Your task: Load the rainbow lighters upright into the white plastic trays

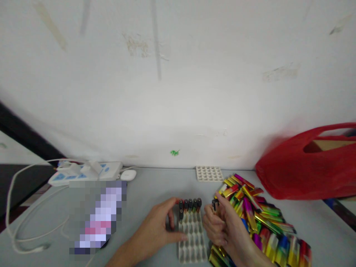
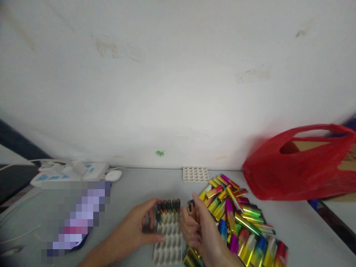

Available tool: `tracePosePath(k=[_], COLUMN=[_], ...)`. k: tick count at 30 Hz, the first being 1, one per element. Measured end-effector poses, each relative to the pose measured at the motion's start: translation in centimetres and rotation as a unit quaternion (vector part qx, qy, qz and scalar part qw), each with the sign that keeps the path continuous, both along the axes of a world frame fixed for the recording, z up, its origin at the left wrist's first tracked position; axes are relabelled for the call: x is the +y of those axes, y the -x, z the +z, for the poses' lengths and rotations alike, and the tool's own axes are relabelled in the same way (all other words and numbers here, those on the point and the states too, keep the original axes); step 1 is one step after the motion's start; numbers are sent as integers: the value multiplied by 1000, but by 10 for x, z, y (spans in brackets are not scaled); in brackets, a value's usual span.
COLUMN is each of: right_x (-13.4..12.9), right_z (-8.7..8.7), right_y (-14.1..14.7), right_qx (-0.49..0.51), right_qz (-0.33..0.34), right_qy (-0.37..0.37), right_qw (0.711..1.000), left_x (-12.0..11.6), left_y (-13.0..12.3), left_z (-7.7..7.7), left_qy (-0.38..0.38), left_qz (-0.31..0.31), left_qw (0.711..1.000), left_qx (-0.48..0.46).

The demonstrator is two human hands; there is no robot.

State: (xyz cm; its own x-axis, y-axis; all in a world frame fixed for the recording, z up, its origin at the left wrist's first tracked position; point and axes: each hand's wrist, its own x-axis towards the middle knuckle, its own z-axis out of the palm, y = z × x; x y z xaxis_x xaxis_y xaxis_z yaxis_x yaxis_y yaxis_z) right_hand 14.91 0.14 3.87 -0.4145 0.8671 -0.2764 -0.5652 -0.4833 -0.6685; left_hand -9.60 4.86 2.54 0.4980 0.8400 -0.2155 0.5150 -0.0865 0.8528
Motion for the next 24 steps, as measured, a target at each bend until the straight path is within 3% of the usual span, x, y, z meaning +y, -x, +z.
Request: tracePosePath(k=[12,18,24], right_x=[-1,2,4], right_z=[-9,-15,-22], right_y=[7,7,4], right_qx=[-40,-33,-37], right_qz=[-44,-34,20], right_qy=[21,9,13], right_qw=[998,999,999], left_x=[0,0,-1], left_y=[-2,1,2], left_z=[3,-2,-6], left_qy=[7,1,-3], left_qz=[1,-1,2], left_qw=[1000,1000,1000], left_qx=[-10,-8,-3])
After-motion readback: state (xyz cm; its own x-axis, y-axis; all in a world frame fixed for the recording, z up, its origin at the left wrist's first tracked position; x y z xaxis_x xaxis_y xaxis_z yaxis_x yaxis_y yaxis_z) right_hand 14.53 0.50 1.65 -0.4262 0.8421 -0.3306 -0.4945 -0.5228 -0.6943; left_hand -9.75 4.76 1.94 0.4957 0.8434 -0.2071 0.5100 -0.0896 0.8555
